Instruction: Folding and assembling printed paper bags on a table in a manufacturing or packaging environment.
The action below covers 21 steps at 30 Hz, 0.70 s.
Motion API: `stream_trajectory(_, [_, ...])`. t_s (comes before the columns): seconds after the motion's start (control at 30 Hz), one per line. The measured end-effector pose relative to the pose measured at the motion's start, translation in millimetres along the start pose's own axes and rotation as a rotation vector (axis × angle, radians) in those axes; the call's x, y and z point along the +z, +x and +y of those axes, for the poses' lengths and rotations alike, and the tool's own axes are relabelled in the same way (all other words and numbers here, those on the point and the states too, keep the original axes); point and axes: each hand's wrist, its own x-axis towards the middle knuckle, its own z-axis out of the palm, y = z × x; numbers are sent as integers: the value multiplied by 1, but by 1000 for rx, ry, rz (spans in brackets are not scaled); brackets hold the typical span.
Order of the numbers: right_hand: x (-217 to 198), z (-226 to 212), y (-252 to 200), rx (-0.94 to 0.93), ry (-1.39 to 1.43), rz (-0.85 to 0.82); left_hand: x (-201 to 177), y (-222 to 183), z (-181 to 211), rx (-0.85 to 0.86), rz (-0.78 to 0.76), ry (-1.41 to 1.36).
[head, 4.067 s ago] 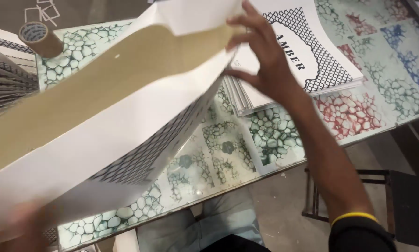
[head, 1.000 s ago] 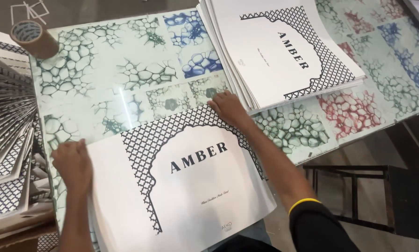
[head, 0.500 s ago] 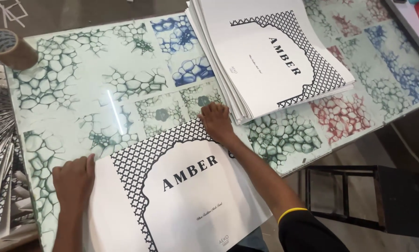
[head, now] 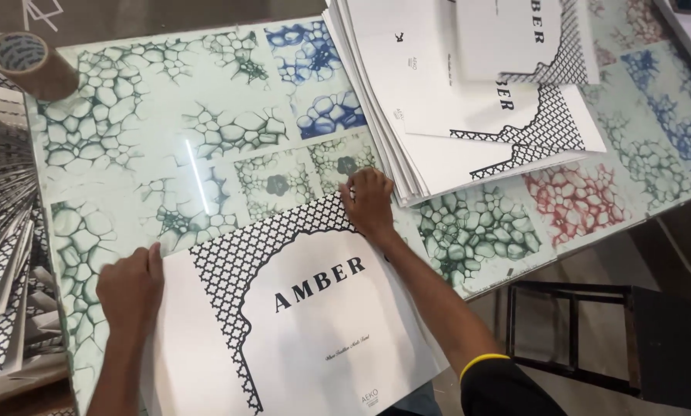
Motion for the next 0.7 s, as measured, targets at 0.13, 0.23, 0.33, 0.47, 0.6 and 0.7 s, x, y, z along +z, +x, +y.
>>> stream_trajectory(0.13, [-5,1,1,27,63,32,-13,8,-3,-195,-190,-143])
stream_trajectory(0.23, [-6,2,6,48,103,39,-31,22,-1,-267,-276,-200])
stream_trajectory(0.33, [-4,-2,2,74,105,9,-75,29,31,-51,13,-434])
stream_trajectory(0.47, [-5,-5,-5,65,97,34,-107,42,101,-476,-465,-1676])
stream_trajectory(0.6, [6,10,1,31,70,61,-80,46,112,-551,-529,-1628])
stream_trajectory(0.7, [1,6,4,58,90,19,-98,47,87,-520,-336,-1095])
